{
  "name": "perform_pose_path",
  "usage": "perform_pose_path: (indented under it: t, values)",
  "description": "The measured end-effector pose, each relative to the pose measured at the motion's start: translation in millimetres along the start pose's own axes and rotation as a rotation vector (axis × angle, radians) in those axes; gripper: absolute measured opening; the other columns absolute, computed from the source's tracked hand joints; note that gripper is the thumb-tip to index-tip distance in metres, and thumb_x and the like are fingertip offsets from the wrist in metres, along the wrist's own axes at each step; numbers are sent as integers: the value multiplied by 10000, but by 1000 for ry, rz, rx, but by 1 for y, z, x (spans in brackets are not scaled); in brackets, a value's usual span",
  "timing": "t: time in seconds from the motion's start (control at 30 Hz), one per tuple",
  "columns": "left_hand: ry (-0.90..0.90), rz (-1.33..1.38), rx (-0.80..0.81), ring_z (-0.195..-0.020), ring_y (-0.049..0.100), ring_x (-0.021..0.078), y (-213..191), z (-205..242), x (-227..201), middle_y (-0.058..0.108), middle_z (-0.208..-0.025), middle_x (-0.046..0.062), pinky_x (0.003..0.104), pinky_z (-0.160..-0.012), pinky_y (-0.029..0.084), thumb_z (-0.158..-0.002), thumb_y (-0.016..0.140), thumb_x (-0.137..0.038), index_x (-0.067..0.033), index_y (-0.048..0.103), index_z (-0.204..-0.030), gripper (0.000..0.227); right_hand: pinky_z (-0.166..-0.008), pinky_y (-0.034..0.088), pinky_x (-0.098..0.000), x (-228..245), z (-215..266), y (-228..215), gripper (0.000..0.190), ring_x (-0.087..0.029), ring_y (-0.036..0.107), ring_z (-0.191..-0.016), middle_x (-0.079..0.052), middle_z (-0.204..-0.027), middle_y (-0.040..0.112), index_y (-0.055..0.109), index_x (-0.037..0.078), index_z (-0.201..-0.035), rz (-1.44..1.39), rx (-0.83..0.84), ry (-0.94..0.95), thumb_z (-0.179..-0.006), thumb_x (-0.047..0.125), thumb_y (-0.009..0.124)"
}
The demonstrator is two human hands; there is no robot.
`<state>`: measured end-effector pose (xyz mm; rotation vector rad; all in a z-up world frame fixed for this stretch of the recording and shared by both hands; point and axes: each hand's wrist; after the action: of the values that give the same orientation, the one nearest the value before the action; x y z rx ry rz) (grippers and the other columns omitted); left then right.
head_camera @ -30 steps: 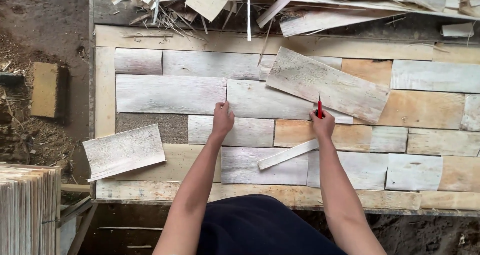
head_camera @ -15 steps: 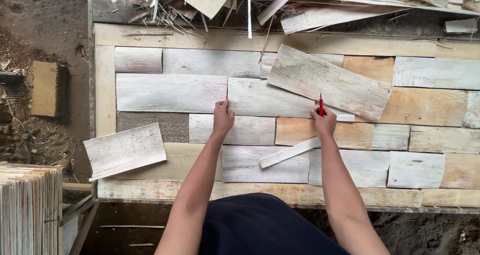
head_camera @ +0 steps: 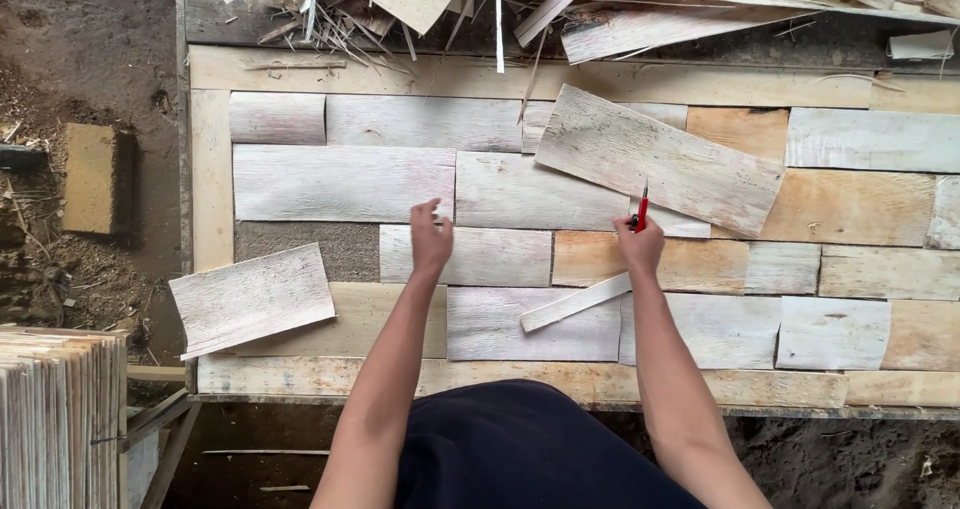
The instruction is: Fitting and gluing thin wood veneer pieces onto a larger board to create a patterned surface, including marking and trimming the pieces.
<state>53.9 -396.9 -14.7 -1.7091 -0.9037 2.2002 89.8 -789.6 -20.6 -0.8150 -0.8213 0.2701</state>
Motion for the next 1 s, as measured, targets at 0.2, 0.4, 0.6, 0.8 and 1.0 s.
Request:
perform_pose_path:
  t: [0.2, 0.4, 0.6, 0.8, 1.0]
  values:
    - [-166, -122, -233, -1075, 568, 254, -49, 30, 68, 503, -1157, 105, 361, -976, 489, -855, 549, 91, -54, 618, -1277, 452, -755, 563, -371, 33, 88, 10, 197, -252, 737, -751, -27, -640, 695, 783, 204, -873, 108, 305, -6, -780, 377, 780]
    - [-36, -255, -343, -1083, 586, 371, -72, 58, 119, 561, -1144, 148, 466, -988, 451, -772, 610, 18, -63, 679, -1260, 499, -699, 541, -316, 13, 111, 25, 159, -208, 728, -710, -20, -660, 708, 808, 239, -924, 93, 362, -26, -807, 347, 807]
    - [-12, -234, -333, -1033, 601, 398, -72, 66, 138, 588, -1087, 149, 482, -972, 461, -770, 640, -29, -77, 734, -1174, 417, -785, 554, -374, 14, 119, 30, 158, -313, 736, -884, -95, -815, 751, 823, 229, -980, 132, 356, -65, -851, 314, 790]
    - [3, -247, -315, -1015, 617, 366, -72, 68, 136, 596, -1070, 118, 468, -960, 464, -770, 655, -48, -103, 751, -1145, 391, -823, 556, -401, 15, 129, 34, 158, -350, 729, -954, -127, -871, 757, 824, 230, -983, 108, 359, -96, -847, 299, 783]
    - [2, -168, -305, -996, 650, 371, -69, 74, 125, 607, -1064, 143, 434, -916, 513, -773, 642, -28, -59, 728, -1188, 425, -817, 558, -399, 21, 134, 29, 147, -330, 732, -923, -113, -849, 753, 820, 214, -970, 80, 357, -88, -852, 283, 765]
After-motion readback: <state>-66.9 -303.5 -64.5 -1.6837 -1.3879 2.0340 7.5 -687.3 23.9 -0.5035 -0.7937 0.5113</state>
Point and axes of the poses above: each hand's wrist, its own z-axis away from the middle knuckle, its own y-axis out of the palm, x = y × z
